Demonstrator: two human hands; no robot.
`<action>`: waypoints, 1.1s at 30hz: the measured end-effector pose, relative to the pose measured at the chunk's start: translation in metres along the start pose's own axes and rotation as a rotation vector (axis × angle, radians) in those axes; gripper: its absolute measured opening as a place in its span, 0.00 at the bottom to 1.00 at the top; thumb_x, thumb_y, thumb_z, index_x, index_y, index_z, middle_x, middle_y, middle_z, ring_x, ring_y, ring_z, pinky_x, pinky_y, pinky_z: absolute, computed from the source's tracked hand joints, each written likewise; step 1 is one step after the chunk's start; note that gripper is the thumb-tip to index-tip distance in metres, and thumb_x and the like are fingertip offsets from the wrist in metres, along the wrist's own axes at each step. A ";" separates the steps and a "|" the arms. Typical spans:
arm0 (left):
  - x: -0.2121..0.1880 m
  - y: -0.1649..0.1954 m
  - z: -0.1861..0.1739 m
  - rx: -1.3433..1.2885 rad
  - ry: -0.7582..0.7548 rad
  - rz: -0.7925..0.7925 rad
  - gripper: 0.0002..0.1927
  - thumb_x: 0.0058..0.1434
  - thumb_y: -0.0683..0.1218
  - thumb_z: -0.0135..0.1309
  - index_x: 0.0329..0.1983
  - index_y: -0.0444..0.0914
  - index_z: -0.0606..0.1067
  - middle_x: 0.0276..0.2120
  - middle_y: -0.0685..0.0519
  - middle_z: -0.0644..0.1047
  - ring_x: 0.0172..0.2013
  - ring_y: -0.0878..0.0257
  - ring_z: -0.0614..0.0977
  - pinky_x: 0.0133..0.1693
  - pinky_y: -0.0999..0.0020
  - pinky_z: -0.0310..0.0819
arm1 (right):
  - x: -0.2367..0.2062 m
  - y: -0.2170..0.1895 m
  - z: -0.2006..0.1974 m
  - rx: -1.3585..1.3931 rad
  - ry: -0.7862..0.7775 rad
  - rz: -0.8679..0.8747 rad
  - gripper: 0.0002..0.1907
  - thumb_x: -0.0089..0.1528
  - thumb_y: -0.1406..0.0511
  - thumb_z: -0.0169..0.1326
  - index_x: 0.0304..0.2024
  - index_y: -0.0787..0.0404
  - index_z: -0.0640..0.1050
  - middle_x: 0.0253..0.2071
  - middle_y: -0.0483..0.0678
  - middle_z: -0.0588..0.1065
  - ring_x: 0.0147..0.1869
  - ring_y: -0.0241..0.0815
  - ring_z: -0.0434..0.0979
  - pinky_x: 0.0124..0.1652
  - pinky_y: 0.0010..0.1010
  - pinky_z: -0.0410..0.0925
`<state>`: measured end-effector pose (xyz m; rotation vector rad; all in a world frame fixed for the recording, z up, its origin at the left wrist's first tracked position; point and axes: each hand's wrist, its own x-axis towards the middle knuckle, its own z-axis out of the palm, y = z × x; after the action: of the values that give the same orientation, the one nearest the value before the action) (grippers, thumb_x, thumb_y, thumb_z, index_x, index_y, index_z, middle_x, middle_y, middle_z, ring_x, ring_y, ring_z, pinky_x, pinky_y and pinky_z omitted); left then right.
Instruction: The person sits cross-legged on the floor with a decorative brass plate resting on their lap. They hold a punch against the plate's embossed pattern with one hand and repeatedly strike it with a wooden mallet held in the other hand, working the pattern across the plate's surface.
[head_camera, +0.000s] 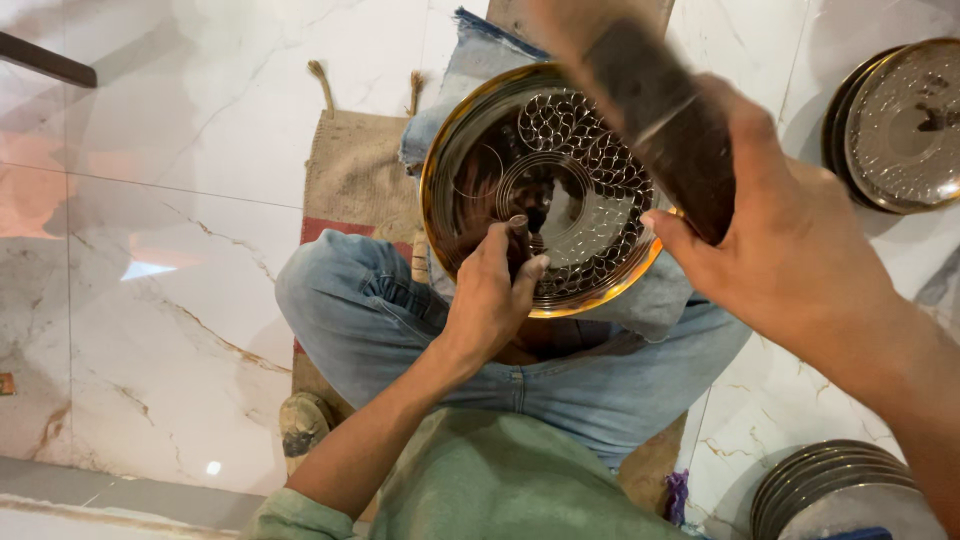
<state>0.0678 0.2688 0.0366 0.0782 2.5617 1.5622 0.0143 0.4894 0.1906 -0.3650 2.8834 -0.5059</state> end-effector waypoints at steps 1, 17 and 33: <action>0.001 0.003 0.000 0.017 0.006 0.007 0.18 0.62 0.41 0.61 0.52 0.30 0.69 0.38 0.36 0.78 0.39 0.37 0.80 0.39 0.49 0.72 | 0.001 0.001 -0.002 0.102 -0.017 0.074 0.42 0.63 0.61 0.61 0.75 0.57 0.57 0.37 0.55 0.76 0.36 0.56 0.82 0.34 0.43 0.74; 0.004 -0.006 -0.064 -0.610 0.414 -0.223 0.16 0.68 0.38 0.54 0.54 0.34 0.64 0.42 0.49 0.77 0.43 0.62 0.85 0.47 0.68 0.85 | -0.080 0.028 0.125 0.396 0.520 0.319 0.42 0.59 0.65 0.68 0.72 0.61 0.63 0.49 0.59 0.79 0.50 0.53 0.83 0.49 0.42 0.73; -0.023 -0.014 -0.027 -0.027 0.251 -0.060 0.16 0.64 0.38 0.60 0.53 0.34 0.69 0.39 0.48 0.80 0.36 0.59 0.83 0.40 0.66 0.79 | -0.079 0.030 0.117 0.519 0.591 0.288 0.43 0.66 0.61 0.70 0.76 0.61 0.59 0.50 0.53 0.80 0.51 0.46 0.84 0.53 0.36 0.76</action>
<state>0.0873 0.2354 0.0382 -0.2089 2.6963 1.6801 0.1098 0.5016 0.0831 0.3330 3.0708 -1.4600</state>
